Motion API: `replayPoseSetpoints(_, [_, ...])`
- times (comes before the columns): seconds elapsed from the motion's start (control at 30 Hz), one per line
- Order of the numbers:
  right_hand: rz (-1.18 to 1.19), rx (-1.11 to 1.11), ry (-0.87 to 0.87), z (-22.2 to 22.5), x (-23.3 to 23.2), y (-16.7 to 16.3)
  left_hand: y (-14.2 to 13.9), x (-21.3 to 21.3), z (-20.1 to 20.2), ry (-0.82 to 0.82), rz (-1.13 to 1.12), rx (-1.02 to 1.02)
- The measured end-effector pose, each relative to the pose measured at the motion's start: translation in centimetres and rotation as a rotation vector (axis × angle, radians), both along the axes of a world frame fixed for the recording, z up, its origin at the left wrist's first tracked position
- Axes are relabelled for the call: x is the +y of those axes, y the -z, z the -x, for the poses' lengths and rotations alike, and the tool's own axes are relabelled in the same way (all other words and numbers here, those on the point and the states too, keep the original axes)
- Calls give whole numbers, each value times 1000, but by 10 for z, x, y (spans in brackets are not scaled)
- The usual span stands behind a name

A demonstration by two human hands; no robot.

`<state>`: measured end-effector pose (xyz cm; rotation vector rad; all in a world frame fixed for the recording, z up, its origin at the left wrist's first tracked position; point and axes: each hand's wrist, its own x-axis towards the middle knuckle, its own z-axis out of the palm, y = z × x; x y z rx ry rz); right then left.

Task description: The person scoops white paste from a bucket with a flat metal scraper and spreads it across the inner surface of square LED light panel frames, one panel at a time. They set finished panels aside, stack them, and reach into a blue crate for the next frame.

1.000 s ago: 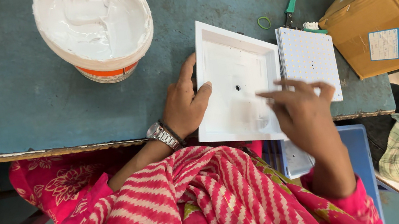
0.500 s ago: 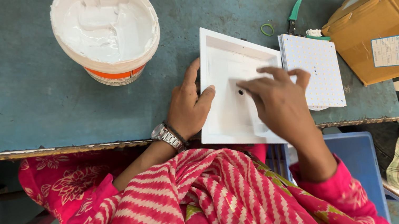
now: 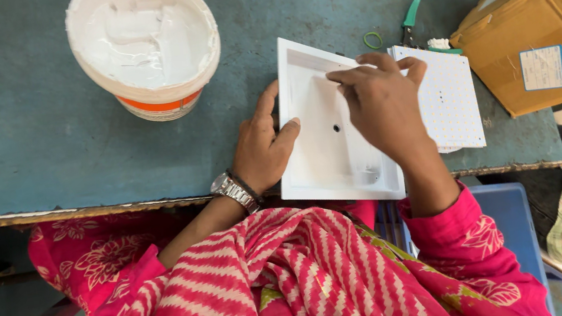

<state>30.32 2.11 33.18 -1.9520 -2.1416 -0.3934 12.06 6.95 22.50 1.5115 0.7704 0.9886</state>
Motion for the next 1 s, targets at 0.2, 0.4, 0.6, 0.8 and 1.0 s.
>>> replayPoseSetpoints(0.2, [143,18,-2,28,-30,-5,-1,0,0,-7,-15,-28])
replayPoseSetpoints(0.4, [263,26,-99,42,-89,-21,12,-1,-1,3,-5,-12])
replayPoseSetpoints(0.6, [227,85,-19,18,-95,-46,8,17,4,144,38,-147])
replayPoseSetpoints(0.8, [148,297,-263,-6,-64,-29,-4,90,9,340,225,-23])
replayPoseSetpoints(1.0, [-155,800,-153,-12,-50,44,-9,85,4,66,221,-30])
